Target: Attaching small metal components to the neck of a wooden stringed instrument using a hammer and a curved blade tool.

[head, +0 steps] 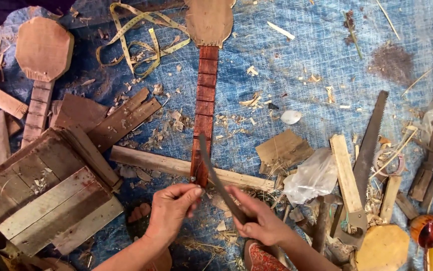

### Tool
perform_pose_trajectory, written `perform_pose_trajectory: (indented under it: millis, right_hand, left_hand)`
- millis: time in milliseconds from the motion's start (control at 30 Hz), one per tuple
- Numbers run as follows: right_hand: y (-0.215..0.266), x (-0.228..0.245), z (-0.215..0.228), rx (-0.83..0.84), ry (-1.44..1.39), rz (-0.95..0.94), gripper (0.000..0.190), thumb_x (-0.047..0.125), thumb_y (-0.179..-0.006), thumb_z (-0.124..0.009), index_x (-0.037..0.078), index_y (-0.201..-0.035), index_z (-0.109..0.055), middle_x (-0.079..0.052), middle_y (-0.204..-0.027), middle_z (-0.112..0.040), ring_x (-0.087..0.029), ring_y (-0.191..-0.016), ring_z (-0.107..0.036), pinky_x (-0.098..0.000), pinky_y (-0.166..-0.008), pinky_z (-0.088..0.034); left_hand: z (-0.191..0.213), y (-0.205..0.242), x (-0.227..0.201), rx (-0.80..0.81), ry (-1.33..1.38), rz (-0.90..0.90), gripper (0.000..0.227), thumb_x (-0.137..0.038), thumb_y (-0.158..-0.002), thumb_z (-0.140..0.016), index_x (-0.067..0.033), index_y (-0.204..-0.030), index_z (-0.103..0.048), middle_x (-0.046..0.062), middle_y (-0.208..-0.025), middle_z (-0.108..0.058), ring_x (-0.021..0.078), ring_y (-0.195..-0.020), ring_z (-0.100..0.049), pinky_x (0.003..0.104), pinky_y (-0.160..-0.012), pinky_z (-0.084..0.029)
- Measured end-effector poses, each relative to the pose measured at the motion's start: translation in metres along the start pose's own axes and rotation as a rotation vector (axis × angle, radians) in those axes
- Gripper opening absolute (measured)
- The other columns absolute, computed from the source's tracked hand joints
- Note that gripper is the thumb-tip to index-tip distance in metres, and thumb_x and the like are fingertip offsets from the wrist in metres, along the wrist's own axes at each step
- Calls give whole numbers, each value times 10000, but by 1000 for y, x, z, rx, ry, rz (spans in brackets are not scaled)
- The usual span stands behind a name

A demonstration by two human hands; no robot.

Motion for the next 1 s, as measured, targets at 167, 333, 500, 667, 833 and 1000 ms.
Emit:
perform_pose_trajectory:
  millis: [167,333,500,667,833,1000]
  right_hand:
    - [-11,-1,-15,-22,21,-74,964,243,-823,-630,-64,-1620,-182,0,-677,-642,-98,-493,-532,-238,-414,-326]
    - [-14,-1,-30,-44,-75,-177,1051,119,-815,-611,61,-1653,20,-94,-894,-688,-100,-590,-504,-251,-513,-306]
    - [-14,0,-27,-42,122,11,918,342,-983,-612,48,-1617,-16,-275,-1392,-599,-311,-1126,-670,-416,-918,-480]
    - [-9,-4,-19,-92,312,133,818,447,-1050,-546,42,-1623,-125,-158,-1055,-770,-119,-648,-566,-309,-687,-407]
    - [-12,-23,-4,-125,48,-177,926,184,-794,-632,122,-1622,-223,-140,-1090,-791,-90,-615,-561,-269,-570,-460]
    - [-17,-12,-3,-7,-368,-124,859,137,-940,-643,136,-1659,-171,16,-711,-562,-79,-515,-427,-234,-455,-308]
  left_hand:
    - [-11,5,10,39,175,136,219,77,-887,-705,124,-1090,-775,239,-841,-785,256,-714,-740,321,-563,-602]
    - [-25,9,12,167,304,71,176,17,-900,-701,46,-1072,-683,208,-821,-748,286,-788,-756,400,-711,-627]
    - [-28,9,18,187,332,25,171,129,-852,-711,49,-999,-673,126,-808,-708,211,-709,-659,349,-649,-561]
    - [-29,16,-4,165,135,-64,112,84,-884,-712,48,-958,-788,90,-768,-734,120,-644,-593,276,-594,-500]
    - [-32,11,2,203,100,-129,156,105,-872,-694,-11,-769,-674,42,-636,-624,102,-548,-532,243,-516,-469]
    - [-44,15,-23,205,11,-185,89,58,-894,-700,16,-934,-767,52,-699,-723,67,-543,-524,207,-490,-439]
Point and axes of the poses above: each hand's wrist, its own y-axis away from the middle knuckle, its own z-axis out of the back of the hand, x = y × z, the point moved 8 cm from there along -y, towards the middle knuckle
